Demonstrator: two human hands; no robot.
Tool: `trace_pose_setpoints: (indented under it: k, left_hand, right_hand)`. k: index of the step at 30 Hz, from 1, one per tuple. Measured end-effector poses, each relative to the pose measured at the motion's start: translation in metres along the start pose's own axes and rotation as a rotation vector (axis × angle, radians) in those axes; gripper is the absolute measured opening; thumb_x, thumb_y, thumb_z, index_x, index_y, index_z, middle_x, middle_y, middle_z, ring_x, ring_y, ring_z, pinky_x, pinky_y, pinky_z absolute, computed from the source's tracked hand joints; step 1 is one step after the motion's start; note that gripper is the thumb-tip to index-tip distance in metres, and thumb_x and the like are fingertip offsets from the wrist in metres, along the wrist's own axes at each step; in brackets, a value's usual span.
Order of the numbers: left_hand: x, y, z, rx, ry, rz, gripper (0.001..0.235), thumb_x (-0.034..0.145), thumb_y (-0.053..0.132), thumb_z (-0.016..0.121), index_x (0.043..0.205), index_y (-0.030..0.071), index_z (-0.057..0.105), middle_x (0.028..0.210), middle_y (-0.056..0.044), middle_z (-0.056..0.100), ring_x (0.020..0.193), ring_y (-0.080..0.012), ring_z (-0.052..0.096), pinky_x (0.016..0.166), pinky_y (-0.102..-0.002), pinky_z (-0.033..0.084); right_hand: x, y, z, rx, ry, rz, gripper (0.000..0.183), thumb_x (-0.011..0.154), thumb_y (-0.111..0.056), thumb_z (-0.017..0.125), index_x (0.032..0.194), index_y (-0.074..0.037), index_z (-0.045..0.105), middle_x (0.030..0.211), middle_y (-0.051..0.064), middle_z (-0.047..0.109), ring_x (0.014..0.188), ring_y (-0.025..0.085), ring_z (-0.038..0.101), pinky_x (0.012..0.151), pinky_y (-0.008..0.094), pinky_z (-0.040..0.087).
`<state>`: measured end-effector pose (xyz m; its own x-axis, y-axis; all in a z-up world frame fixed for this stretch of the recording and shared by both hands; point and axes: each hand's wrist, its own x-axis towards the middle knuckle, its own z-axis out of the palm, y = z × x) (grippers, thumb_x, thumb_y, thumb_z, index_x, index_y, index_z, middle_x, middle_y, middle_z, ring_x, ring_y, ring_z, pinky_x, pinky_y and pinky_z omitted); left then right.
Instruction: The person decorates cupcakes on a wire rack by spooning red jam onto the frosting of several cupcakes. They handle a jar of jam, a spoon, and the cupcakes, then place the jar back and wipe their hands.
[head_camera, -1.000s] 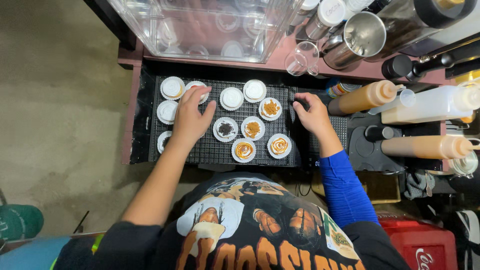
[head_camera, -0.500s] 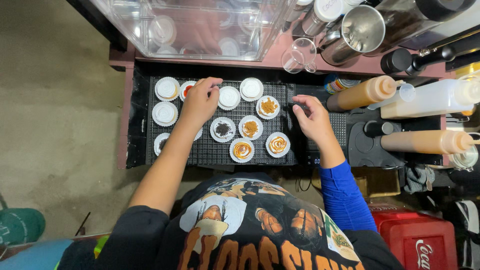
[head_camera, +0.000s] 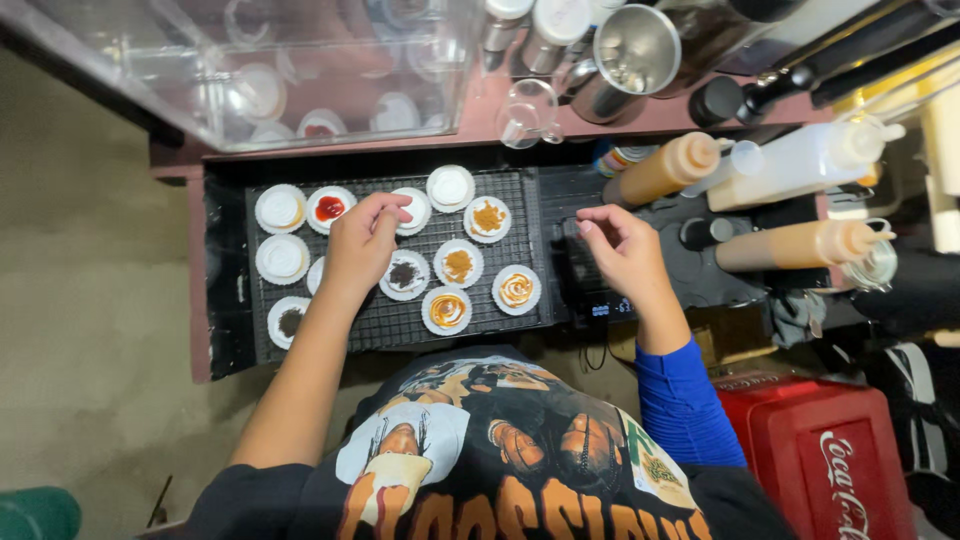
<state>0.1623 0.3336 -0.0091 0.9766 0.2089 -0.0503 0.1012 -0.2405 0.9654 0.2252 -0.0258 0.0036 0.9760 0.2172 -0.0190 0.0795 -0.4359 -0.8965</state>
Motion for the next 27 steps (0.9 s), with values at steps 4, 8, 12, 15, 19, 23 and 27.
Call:
trace_pose_setpoints:
  k: [4, 8, 12, 15, 19, 23, 27]
  left_hand:
    - [0.007, 0.01, 0.022, 0.014, -0.02, 0.014, 0.025, 0.101, 0.016, 0.054, 0.115, 0.008, 0.073, 0.09, -0.002, 0.076, 0.061, -0.0075, 0.059, 0.058, -0.024, 0.049]
    - [0.004, 0.021, 0.05, 0.001, -0.014, 0.021, 0.025, 0.102, 0.016, 0.054, 0.115, 0.008, 0.074, 0.088, -0.001, 0.075, 0.06, -0.0054, 0.058, 0.057, -0.022, 0.048]
    - [-0.003, 0.036, 0.078, -0.048, -0.016, 0.019, 0.025, 0.103, 0.015, 0.054, 0.115, 0.007, 0.075, 0.089, 0.001, 0.075, 0.059, -0.0028, 0.053, 0.056, -0.021, 0.045]
    - [-0.009, 0.047, 0.098, -0.048, -0.02, 0.027, 0.025, 0.105, 0.016, 0.055, 0.115, 0.006, 0.075, 0.089, 0.001, 0.074, 0.057, -0.0023, 0.049, 0.052, -0.02, 0.04]
    - [-0.015, 0.06, 0.122, -0.048, -0.016, -0.005, 0.025, 0.105, 0.017, 0.054, 0.115, 0.006, 0.075, 0.087, 0.001, 0.073, 0.055, -0.0022, 0.048, 0.05, -0.02, 0.039]
    - [-0.022, 0.067, 0.142, -0.05, 0.002, 0.0, 0.026, 0.106, 0.017, 0.053, 0.115, 0.005, 0.074, 0.089, 0.001, 0.073, 0.056, -0.0027, 0.049, 0.052, -0.02, 0.04]
    - [-0.035, 0.064, 0.157, -0.05, 0.04, 0.005, 0.028, 0.107, 0.017, 0.051, 0.118, 0.004, 0.073, 0.089, -0.001, 0.072, 0.059, -0.0038, 0.05, 0.054, -0.02, 0.042]
  right_hand:
    - [-0.011, -0.018, -0.051, 0.091, 0.131, -0.089, 0.014, 0.103, -0.011, 0.066, 0.109, 0.0, 0.07, 0.095, 0.003, 0.073, 0.084, 0.007, 0.068, 0.078, 0.023, 0.056]
    - [-0.015, -0.032, -0.126, 0.059, 0.229, -0.121, 0.018, 0.108, -0.014, 0.061, 0.113, 0.002, 0.069, 0.098, 0.004, 0.072, 0.083, 0.009, 0.068, 0.073, 0.022, 0.053]
    - [-0.008, -0.032, -0.204, -0.003, 0.347, -0.143, 0.025, 0.115, -0.017, 0.054, 0.12, 0.002, 0.07, 0.1, 0.005, 0.074, 0.082, 0.01, 0.068, 0.071, 0.022, 0.052]
    - [-0.003, -0.019, -0.271, -0.116, 0.486, -0.173, 0.026, 0.118, -0.015, 0.053, 0.122, 0.003, 0.072, 0.101, 0.006, 0.075, 0.083, 0.011, 0.071, 0.07, 0.022, 0.052]
    - [0.039, 0.0, -0.357, -0.144, 0.449, -0.531, 0.01, 0.116, 0.001, 0.057, 0.114, 0.008, 0.064, 0.107, 0.013, 0.071, 0.096, 0.019, 0.073, 0.084, 0.032, 0.066]
    - [0.096, 0.022, -0.402, -0.144, 0.414, -0.337, 0.01, 0.113, -0.002, 0.06, 0.117, 0.002, 0.068, 0.103, 0.009, 0.075, 0.087, 0.016, 0.076, 0.07, 0.027, 0.06]
    - [0.112, 0.035, -0.413, -0.196, 0.261, -0.118, 0.016, 0.112, -0.015, 0.064, 0.114, -0.001, 0.069, 0.095, 0.006, 0.072, 0.078, 0.014, 0.073, 0.062, 0.027, 0.056]
